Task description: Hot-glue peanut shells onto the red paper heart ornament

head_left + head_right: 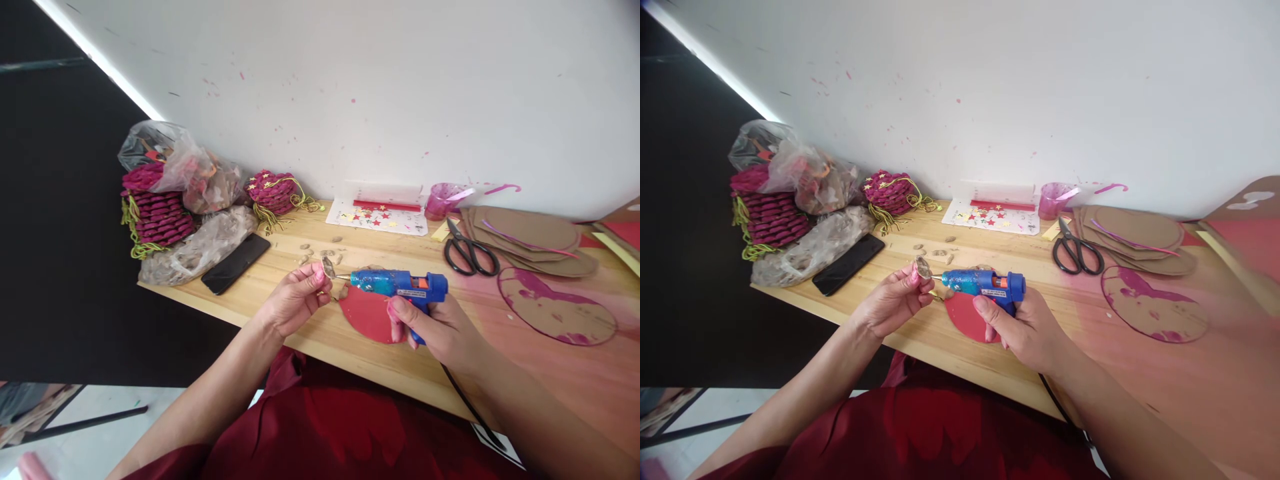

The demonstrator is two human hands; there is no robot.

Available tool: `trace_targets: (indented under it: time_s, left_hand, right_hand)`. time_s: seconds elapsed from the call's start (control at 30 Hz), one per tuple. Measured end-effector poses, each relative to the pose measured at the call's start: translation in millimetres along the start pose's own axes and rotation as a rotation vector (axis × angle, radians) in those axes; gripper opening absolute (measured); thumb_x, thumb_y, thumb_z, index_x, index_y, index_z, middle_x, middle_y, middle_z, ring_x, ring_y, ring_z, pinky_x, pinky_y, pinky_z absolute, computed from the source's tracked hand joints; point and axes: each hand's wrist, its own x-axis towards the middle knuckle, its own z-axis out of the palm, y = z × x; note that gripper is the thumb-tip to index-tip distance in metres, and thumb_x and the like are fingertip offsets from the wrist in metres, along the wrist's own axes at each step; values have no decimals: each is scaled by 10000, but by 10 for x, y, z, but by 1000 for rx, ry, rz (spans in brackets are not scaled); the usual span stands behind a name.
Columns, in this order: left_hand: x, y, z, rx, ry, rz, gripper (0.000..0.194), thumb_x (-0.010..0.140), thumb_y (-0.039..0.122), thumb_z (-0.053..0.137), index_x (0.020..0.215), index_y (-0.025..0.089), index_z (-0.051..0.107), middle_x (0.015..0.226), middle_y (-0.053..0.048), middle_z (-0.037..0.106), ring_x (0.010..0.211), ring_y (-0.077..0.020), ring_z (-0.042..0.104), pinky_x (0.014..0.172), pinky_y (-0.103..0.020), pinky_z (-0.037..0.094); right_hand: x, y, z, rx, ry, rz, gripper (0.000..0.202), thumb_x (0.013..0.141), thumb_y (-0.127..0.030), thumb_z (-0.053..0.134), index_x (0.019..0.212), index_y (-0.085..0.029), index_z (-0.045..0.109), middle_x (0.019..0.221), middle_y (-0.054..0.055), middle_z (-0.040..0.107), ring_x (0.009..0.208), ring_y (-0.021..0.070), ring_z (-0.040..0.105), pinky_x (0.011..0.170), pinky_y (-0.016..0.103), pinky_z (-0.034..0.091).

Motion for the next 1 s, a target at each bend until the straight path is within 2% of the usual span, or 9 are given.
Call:
trace_targets:
  time_s: [0.43,0.53,0.6,0.7,0.77,1.0]
  left_hand:
    - [-8,0,9,14,-4,3,342,641,259,976,743,127,678,696,10,592,655,-77,543,577,-163,462]
    - [-15,2,15,31,6,22,336,640,265,977,750,127,691,687,6,598,652,-81,553,585,-168,479]
    - [-30,4,29,65,17,37,331,644,286,975,759,131,706,684,4,613,643,-83,565,601,-176,498]
    - [-55,7,84,180,23,36,332,637,324,976,757,137,730,694,0,646,625,-82,583,622,-192,517]
    - [-59,6,151,295,16,19,334,629,345,975,765,139,750,718,-8,676,626,-86,594,633,-208,520]
    - [-12,-113,455,868,-87,-14,219,691,307,907,819,160,807,772,-49,762,677,-146,638,660,-255,490]
  right_hand:
    - [-3,46,-12,-15,-5,28,451,957,-630,589,817,-202,621,613,37,672,511,156,626,428,244,457]
    - [29,51,-13,33,26,42,460,942,-640,607,834,-193,638,651,44,682,508,146,614,422,244,464]
    - [69,44,-16,116,90,65,482,920,-660,626,840,-186,654,700,53,688,518,140,615,415,243,473]
    - [142,32,-42,277,232,119,508,844,-693,700,819,-189,646,738,55,672,588,162,660,396,233,482]
    - [190,49,-80,326,261,135,509,814,-691,735,812,-191,643,770,64,682,598,171,666,394,250,504]
    - [287,186,-179,206,333,134,567,787,-741,724,790,-176,670,760,80,720,650,175,701,460,232,531]
